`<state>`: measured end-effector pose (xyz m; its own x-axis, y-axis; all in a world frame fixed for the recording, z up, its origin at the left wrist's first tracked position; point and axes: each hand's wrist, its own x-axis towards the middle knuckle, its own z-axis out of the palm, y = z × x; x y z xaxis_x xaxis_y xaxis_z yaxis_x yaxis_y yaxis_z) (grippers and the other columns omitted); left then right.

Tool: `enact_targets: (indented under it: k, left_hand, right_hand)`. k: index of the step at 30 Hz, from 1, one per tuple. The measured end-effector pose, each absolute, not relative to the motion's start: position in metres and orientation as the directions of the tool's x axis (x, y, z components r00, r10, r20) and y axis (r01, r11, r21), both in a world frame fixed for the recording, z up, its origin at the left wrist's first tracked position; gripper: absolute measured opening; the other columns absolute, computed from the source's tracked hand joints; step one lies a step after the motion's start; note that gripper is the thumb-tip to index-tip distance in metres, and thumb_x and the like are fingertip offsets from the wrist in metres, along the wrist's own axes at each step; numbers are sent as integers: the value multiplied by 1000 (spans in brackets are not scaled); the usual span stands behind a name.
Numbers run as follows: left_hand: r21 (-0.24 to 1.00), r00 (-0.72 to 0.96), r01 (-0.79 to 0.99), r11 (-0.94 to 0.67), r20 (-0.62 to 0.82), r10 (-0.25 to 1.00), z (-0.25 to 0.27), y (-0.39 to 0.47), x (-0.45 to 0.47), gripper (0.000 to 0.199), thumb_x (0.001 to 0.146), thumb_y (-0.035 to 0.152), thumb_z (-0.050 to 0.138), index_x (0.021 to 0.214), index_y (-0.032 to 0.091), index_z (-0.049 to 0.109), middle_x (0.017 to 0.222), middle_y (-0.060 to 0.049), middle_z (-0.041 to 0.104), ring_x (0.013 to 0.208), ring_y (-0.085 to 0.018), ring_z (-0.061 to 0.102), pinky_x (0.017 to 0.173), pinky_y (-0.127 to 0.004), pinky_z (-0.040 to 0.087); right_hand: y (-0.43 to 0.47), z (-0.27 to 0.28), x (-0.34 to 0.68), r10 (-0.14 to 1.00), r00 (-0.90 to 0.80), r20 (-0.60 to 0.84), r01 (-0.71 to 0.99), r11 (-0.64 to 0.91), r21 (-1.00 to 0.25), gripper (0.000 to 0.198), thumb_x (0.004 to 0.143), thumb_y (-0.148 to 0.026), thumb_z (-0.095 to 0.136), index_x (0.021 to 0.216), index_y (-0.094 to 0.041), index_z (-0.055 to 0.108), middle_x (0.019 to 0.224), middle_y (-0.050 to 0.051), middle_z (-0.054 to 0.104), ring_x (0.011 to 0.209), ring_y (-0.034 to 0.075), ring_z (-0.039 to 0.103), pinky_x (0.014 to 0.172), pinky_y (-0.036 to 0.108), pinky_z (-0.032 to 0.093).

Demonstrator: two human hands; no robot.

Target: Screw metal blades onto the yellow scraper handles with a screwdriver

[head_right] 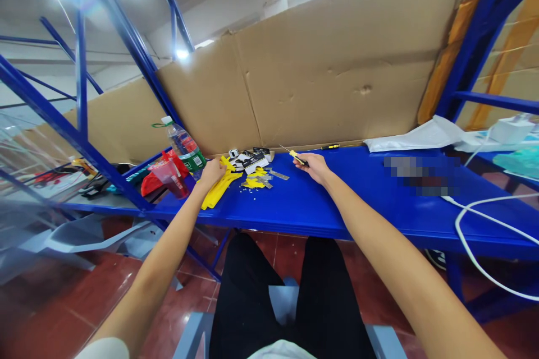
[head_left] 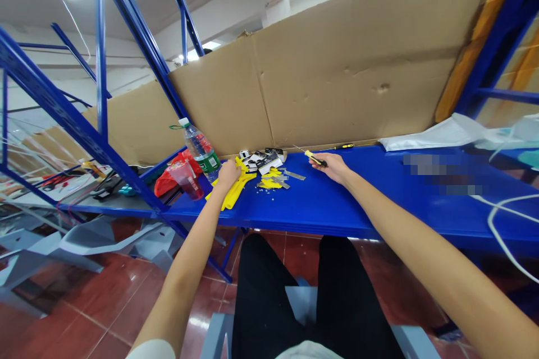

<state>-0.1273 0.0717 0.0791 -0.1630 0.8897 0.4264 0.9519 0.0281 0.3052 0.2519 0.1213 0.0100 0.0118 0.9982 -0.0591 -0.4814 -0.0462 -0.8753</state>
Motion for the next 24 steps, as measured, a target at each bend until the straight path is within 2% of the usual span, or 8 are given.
enact_targets:
  k: [2, 5, 9, 12, 16, 19, 21, 24]
  left_hand:
    - [228, -145, 973, 43, 452, 880, 74, 70, -123, 29, 94, 21, 69, 118, 6, 75, 125, -34, 74, 125, -44, 68, 106, -48, 51]
    - [145, -125, 988, 59, 498, 858, 68, 64, -117, 41, 99, 29, 65, 132, 4, 70, 139, -36, 66, 137, -49, 57, 112, -54, 46]
    - [74, -106, 994, 79, 553, 827, 66, 53, -116, 56, 101, 26, 59, 153, 5, 56, 147, -33, 61, 141, -48, 51, 115, -56, 42]
    - [27, -81, 996, 81, 592, 802, 68, 45, -118, 51, 103, 25, 56, 151, 8, 57, 143, -30, 63, 138, -46, 53, 114, -54, 42]
    - [189, -58, 975, -114, 718, 693, 64, 34, -103, 35, 110, 33, 51, 139, 16, 63, 133, -22, 69, 129, -38, 60, 113, -49, 43]
    - [419, -105, 838, -350, 752, 650, 49, 22, -77, 23, 111, 44, 56, 114, 22, 63, 101, -10, 70, 95, -26, 64, 93, -37, 49]
    - [551, -145, 719, -424, 715, 684, 36, 14, -61, 32, 109, 51, 59, 90, 25, 55, 79, -2, 58, 73, -20, 54, 76, -33, 45]
    - [629, -154, 629, -457, 677, 719, 20, 4, -48, 49, 106, 52, 63, 72, 26, 39, 65, 3, 38, 62, -17, 38, 67, -32, 35]
  right_hand:
    - [121, 10, 252, 998, 19, -61, -485, -45, -873, 15, 92, 1, 77, 86, -12, 75, 81, 12, 80, 67, 15, 75, 60, 21, 64]
    - [122, 12, 255, 997, 49, -57, -507, -24, -862, 14, 92, -1, 77, 87, -14, 74, 82, 9, 80, 71, 15, 75, 62, 21, 63]
    - [121, 17, 261, 996, 86, -39, -547, 14, -837, 12, 100, -9, 71, 91, -17, 74, 85, 7, 80, 77, 13, 76, 67, 20, 62]
    - [119, 20, 263, 994, 104, -41, -553, 24, -833, 16, 107, -16, 62, 95, -18, 73, 88, 6, 80, 72, 12, 73, 65, 20, 61]
    - [115, 26, 264, 991, 134, 16, -531, 86, -843, 6, 106, -22, 66, 104, -23, 71, 99, 2, 81, 72, 10, 70, 62, 20, 57]
    - [111, 28, 264, 983, 155, 99, -481, 163, -861, 8, 98, -25, 78, 103, -25, 71, 99, -2, 78, 73, 9, 67, 61, 19, 55]
    - [109, 28, 262, 973, 181, 141, -418, 206, -885, 21, 90, -27, 89, 94, -23, 69, 86, -4, 72, 66, 9, 61, 53, 17, 49]
    - [106, 22, 258, 953, 240, 185, -297, 254, -921, 37, 80, -29, 99, 80, -22, 63, 66, -7, 57, 55, 8, 48, 42, 16, 35]
